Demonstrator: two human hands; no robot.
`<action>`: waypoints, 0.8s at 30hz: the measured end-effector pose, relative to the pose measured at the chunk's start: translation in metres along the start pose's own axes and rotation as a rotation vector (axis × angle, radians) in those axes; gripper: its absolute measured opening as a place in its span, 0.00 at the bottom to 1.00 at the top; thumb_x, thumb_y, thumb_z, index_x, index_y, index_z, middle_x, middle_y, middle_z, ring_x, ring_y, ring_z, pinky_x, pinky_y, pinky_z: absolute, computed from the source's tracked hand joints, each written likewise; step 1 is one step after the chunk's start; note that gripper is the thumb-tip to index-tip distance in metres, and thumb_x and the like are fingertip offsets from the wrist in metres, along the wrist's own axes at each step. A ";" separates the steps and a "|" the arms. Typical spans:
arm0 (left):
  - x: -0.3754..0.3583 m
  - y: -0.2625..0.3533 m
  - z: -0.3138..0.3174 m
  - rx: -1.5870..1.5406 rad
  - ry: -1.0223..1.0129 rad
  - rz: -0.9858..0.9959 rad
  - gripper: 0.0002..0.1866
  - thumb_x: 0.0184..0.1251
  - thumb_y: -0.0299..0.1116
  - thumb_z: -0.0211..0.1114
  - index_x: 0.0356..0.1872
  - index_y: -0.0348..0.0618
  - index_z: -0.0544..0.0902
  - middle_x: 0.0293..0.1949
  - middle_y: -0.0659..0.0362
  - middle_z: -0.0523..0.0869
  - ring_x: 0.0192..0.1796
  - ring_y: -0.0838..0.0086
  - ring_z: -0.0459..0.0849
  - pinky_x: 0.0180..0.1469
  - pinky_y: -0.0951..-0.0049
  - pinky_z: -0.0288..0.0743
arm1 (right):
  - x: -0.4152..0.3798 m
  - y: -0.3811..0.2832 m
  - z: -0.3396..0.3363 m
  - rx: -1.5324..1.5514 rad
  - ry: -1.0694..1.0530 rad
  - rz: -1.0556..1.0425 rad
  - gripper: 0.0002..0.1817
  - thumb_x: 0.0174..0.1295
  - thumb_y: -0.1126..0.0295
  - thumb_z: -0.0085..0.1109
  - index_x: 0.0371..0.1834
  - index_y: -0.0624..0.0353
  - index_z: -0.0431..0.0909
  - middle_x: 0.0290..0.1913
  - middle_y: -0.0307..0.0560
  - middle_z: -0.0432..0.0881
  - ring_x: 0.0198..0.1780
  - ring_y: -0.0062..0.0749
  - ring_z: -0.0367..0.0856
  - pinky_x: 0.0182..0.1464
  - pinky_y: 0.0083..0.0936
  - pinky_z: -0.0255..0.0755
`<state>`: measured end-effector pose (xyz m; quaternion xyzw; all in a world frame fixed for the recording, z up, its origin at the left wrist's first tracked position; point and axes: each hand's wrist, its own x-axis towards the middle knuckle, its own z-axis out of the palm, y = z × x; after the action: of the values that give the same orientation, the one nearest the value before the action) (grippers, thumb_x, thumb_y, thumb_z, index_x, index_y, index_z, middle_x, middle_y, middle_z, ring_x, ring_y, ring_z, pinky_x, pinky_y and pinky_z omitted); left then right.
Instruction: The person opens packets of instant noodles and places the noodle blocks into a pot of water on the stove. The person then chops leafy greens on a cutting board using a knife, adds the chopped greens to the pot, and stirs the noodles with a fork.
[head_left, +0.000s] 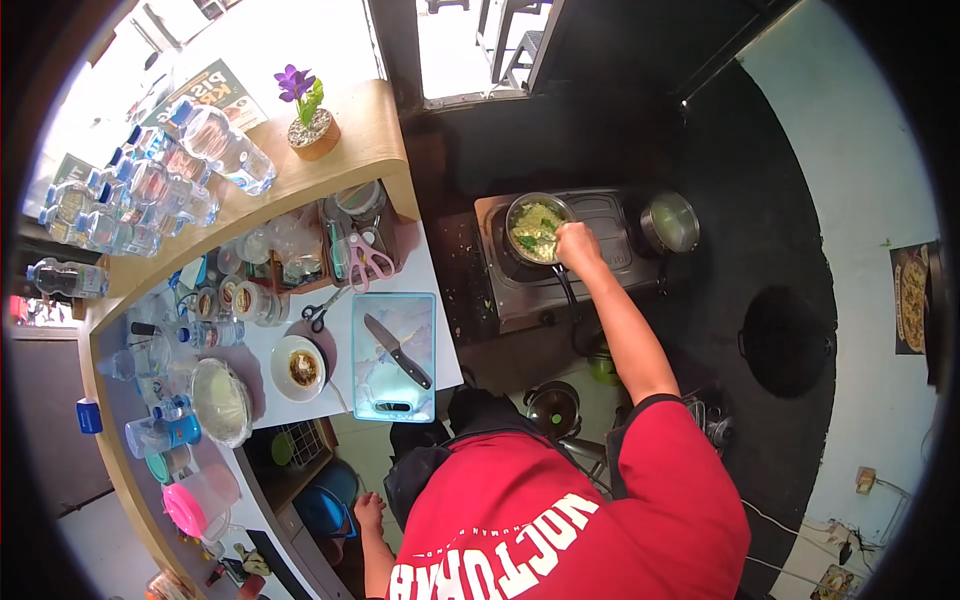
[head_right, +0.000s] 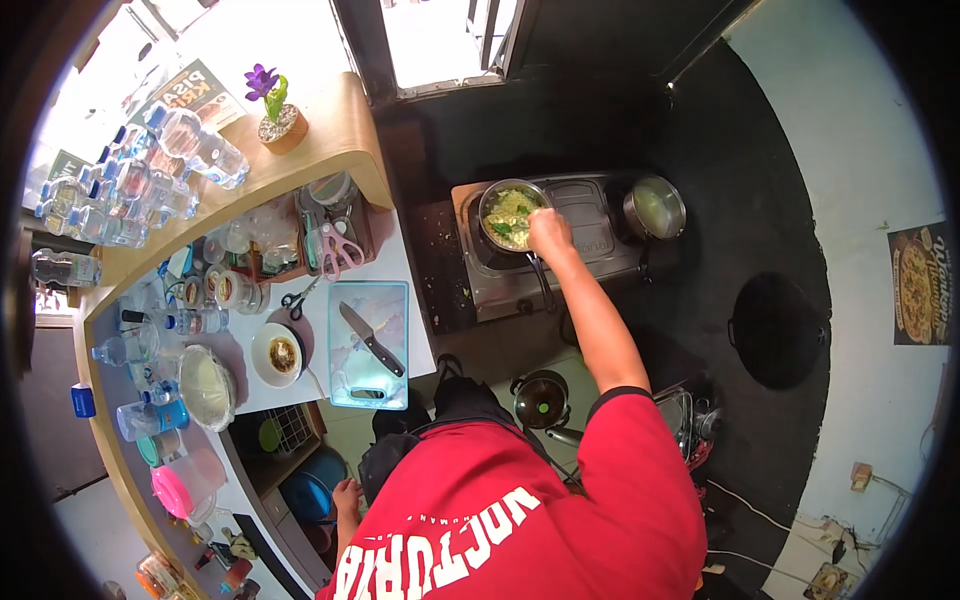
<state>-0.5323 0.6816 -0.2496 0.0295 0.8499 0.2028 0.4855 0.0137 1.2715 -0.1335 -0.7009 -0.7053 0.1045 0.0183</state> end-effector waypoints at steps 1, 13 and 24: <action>0.004 -0.001 0.001 -0.024 0.008 0.008 0.21 0.76 0.34 0.67 0.62 0.28 0.81 0.45 0.51 0.90 0.40 0.69 0.90 0.38 0.70 0.81 | 0.004 0.003 -0.006 0.000 0.050 0.028 0.12 0.58 0.75 0.58 0.38 0.58 0.92 0.41 0.62 0.90 0.46 0.61 0.91 0.53 0.50 0.85; 0.004 0.013 0.001 -0.036 0.039 0.090 0.21 0.76 0.33 0.65 0.62 0.28 0.82 0.48 0.48 0.91 0.45 0.66 0.91 0.47 0.68 0.85 | 0.040 0.051 0.026 0.104 0.132 0.037 0.10 0.57 0.75 0.61 0.35 0.58 0.93 0.38 0.64 0.90 0.45 0.60 0.91 0.53 0.49 0.85; -0.020 0.184 0.053 -0.230 -0.352 0.066 0.23 0.84 0.41 0.57 0.71 0.41 0.75 0.57 0.52 0.91 0.58 0.64 0.90 0.63 0.53 0.72 | 0.008 0.007 0.017 -0.036 0.086 -0.137 0.10 0.61 0.76 0.59 0.36 0.60 0.91 0.44 0.60 0.90 0.47 0.59 0.91 0.53 0.49 0.85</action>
<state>-0.5047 0.8615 -0.1883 0.0368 0.7216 0.3062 0.6198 0.0172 1.2773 -0.1527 -0.6552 -0.7518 0.0599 0.0432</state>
